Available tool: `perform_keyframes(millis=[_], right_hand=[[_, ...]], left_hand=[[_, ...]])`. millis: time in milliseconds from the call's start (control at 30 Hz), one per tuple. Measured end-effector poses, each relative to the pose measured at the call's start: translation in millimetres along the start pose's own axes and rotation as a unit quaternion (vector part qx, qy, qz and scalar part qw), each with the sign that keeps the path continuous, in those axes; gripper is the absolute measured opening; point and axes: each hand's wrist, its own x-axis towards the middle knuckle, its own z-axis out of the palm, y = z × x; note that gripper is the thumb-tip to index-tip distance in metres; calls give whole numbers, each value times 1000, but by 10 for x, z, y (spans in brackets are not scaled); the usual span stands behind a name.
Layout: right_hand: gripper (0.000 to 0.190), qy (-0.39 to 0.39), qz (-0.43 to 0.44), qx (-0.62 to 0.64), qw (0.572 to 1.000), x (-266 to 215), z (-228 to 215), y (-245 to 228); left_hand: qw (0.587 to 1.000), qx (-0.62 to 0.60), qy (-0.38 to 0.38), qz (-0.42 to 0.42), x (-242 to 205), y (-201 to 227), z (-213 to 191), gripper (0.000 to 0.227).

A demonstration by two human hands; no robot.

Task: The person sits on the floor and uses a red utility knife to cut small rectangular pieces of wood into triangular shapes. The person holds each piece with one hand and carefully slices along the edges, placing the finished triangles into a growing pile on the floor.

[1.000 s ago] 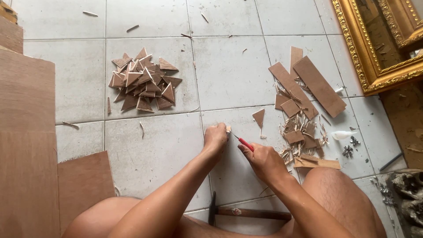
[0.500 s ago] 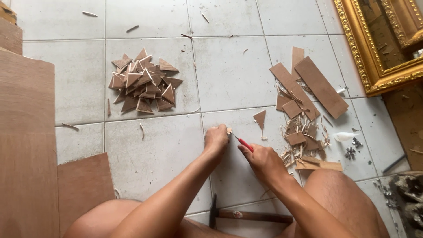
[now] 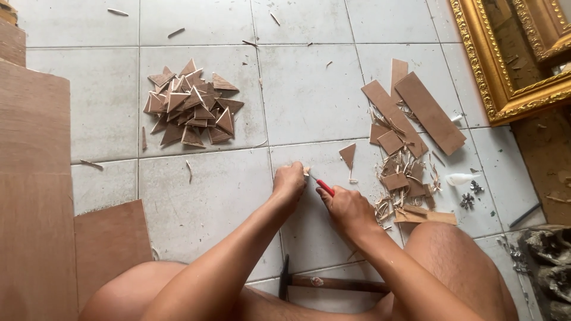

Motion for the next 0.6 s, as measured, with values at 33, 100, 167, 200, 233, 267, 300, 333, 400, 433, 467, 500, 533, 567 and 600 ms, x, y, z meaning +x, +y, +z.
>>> perform_keyframes(millis=[33,100,167,200,233,267,300,333,400,433,467,500,533,567,600], right_hand=[[77,1,0,0,1000,109,16,41],[80,-19,3,-15,1000,304,74,109],[80,-13,2,-10,1000,185,-55,81],[80,-8,-6,-1,1000,164,-115,15],[80,-4,-7,-1,1000,84,-140,30],[81,-6,0,22,1000,14,-151,32],[82,-8,7,46,999,-48,-158,38],[82,-11,8,46,999,-140,-189,-6],[78,4,5,29,1000,-308,-257,-91],[78,3,7,29,1000,-301,-207,-69],[80,3,7,31,999,-274,-176,-52],[81,4,8,33,999,-247,-147,-35],[81,6,7,34,999,-179,-94,-2],[82,1,15,42,999,-111,-41,31],[84,-7,24,50,998,-67,30,68]], left_hand=[[1000,-1,0,1,-64,31,-14,59],[999,46,-14,18,-199,78,-61,60],[996,75,-26,40,-249,81,-66,59],[992,105,-28,62,-249,104,-114,58],[992,104,-28,66,-270,101,-104,58],[992,106,-28,64,-283,94,-108,58],[992,107,-29,62,-289,86,-107,58],[992,108,-30,59,-258,44,-96,58],[962,238,-46,129,-187,-34,-67,45],[962,238,-48,127,-244,-9,-76,45],[981,169,-38,82,-291,40,-84,50],[994,99,-27,36,-340,91,-93,55],[994,99,-26,37,-312,106,-87,55],[997,68,-23,20,-285,121,-81,56],[999,37,-21,1,-270,110,-77,56]])
